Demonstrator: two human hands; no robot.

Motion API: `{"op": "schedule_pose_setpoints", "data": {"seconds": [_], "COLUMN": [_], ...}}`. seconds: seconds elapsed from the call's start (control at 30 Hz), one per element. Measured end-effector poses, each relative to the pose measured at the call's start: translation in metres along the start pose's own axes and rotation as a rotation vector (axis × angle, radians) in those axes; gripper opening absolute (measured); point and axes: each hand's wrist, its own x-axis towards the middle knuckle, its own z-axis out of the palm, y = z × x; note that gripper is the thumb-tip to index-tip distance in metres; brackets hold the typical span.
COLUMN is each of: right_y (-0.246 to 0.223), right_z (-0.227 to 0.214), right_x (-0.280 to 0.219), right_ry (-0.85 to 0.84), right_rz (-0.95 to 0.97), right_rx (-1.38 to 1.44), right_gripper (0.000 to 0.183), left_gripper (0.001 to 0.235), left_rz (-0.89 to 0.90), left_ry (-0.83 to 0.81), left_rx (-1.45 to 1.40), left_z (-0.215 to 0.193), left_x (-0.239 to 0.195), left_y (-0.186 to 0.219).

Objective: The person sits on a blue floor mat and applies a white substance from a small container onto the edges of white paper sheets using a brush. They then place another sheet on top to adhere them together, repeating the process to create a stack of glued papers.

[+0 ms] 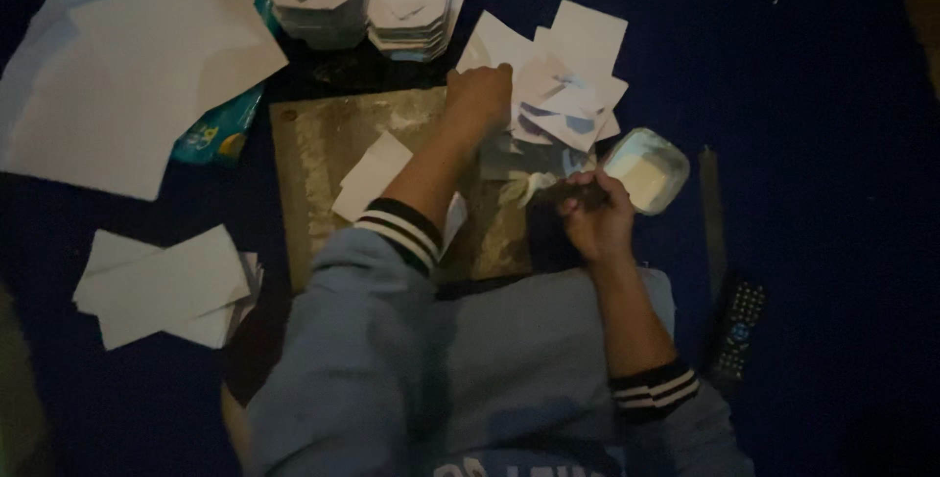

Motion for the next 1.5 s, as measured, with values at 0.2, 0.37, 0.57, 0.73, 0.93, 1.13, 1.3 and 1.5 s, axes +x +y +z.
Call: {"op": "schedule_pose_setpoints", "data": {"seconds": [0.2,0.37,0.57,0.73,0.93,1.13,1.3,1.5], "right_y": [-0.004,-0.006,-0.010,-0.009,-0.006,-0.008,-0.001,0.062], "right_z": [-0.002,0.001,0.006,0.009,0.022,0.031,0.044,0.066], "right_x": [0.001,-0.003,-0.013,-0.018,-0.034,-0.053,-0.058,-0.091], "right_ry": [-0.104,-0.069,-0.056,-0.079,-0.102,-0.076,-0.003,-0.217], "right_rz": [0.012,-0.030,0.025,-0.029,-0.028,-0.045,-0.071,-0.310], "right_rx": [0.025,-0.020,0.015,-0.011,-0.003,0.011,-0.061,-0.580], "right_gripper": [0.024,0.020,0.020,0.019,0.017,0.015,0.016,0.022], "left_gripper": [0.026,0.007,0.051,0.046,0.057,0.037,0.034,0.040], "left_rz": [0.196,0.192,0.078,-0.259,-0.076,-0.110,-0.154,-0.160], "left_ry": [0.179,0.458,0.519,0.600,0.652,0.755,0.601,0.497], "left_rx": [-0.214,-0.616,-0.717,-0.752,-0.583,-0.676,-0.808,-0.742], "left_z": [-0.003,0.028,0.089,0.126,0.131,0.121,0.134,0.159], "left_x": [-0.060,-0.161,-0.242,-0.268,-0.254,-0.267,-0.262,-0.251], "left_y": [-0.061,-0.090,-0.081,-0.084,-0.083,-0.076,-0.076,-0.075]}}
